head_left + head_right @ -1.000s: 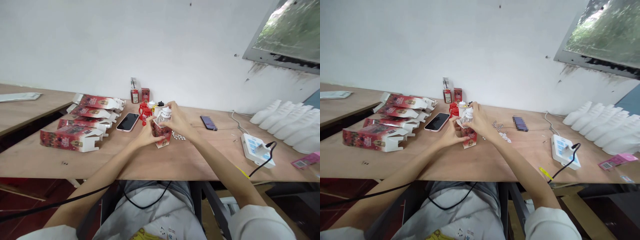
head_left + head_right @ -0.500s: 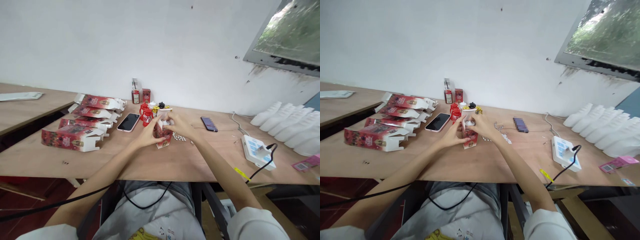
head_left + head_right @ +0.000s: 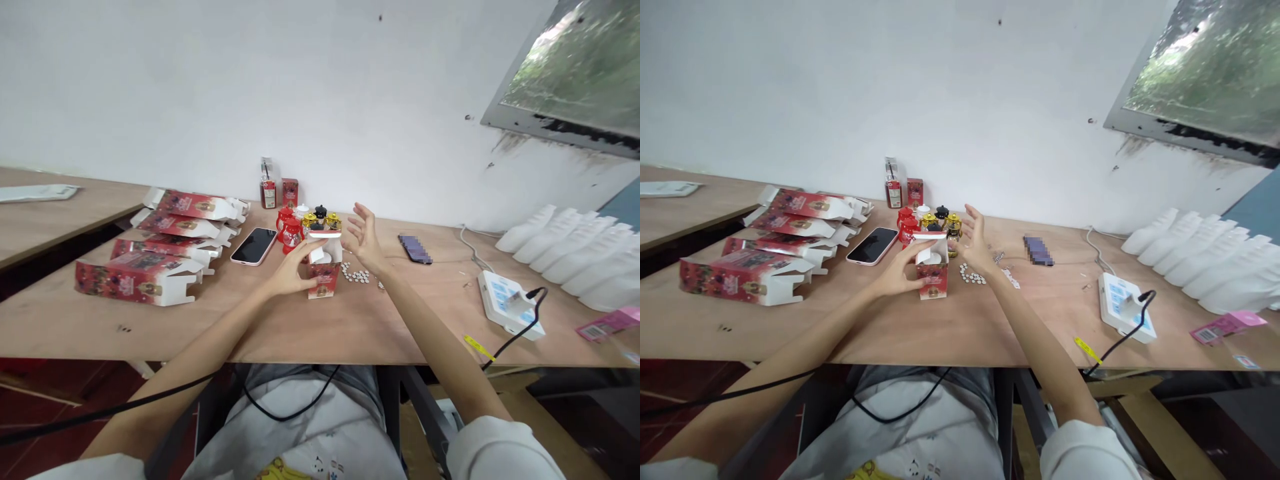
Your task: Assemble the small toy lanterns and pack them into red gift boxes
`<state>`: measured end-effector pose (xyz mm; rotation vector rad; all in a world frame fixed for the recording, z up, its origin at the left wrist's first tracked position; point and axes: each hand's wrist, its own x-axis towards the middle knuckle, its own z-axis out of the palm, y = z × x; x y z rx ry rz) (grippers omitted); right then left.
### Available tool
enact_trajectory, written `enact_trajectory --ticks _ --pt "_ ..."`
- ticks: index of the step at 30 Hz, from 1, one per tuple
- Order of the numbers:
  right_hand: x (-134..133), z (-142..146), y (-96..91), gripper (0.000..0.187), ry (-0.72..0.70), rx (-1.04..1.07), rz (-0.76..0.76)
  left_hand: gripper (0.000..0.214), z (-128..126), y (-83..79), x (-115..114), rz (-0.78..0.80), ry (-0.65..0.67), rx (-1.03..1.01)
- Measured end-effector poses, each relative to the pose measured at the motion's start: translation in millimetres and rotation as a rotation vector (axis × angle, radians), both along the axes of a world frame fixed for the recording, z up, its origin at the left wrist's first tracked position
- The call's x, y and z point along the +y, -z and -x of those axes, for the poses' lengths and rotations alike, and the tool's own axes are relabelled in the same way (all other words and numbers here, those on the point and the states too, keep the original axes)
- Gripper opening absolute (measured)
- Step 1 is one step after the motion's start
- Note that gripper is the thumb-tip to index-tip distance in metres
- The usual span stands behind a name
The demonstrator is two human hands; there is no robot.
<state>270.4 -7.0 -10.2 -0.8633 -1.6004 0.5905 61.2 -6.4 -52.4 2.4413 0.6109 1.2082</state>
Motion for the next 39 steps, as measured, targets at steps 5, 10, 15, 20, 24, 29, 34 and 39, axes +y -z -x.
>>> enact_trajectory --ticks 5,10,15,20,24,29,34,39 --pt "-1.7 9.8 11.5 0.079 -0.262 0.188 0.273 0.088 0.1 -3.4 -0.9 0.059 0.06 -0.009" --pt "-11.8 24.0 19.4 0.059 -0.364 0.243 0.521 0.097 -2.0 -5.2 -1.1 0.123 0.067 -0.02" --pt "-21.7 33.0 22.3 0.053 -0.296 0.263 0.382 0.087 -5.2 4.3 -1.5 0.127 0.059 -0.023" --pt "-28.5 37.0 30.6 0.053 -0.232 0.311 0.166 0.096 -16.0 20.5 -7.0 0.136 -0.019 -0.132" --pt "-28.8 36.2 35.8 0.053 -0.202 0.311 0.109 0.099 -20.6 24.3 -6.7 0.194 0.035 -0.147" --pt "-29.0 33.2 38.7 0.049 -0.166 0.27 0.065 0.094 -21.0 24.4 -4.2 0.207 0.057 -0.154" --pt "-32.6 31.4 38.4 0.03 -0.16 0.185 -0.033 0.092 -21.1 23.6 -6.8 0.208 0.07 -0.174" --pt "-34.1 34.1 34.9 0.033 -0.055 0.106 -0.091 0.09 -21.3 23.1 -9.2 0.21 0.061 -0.212"
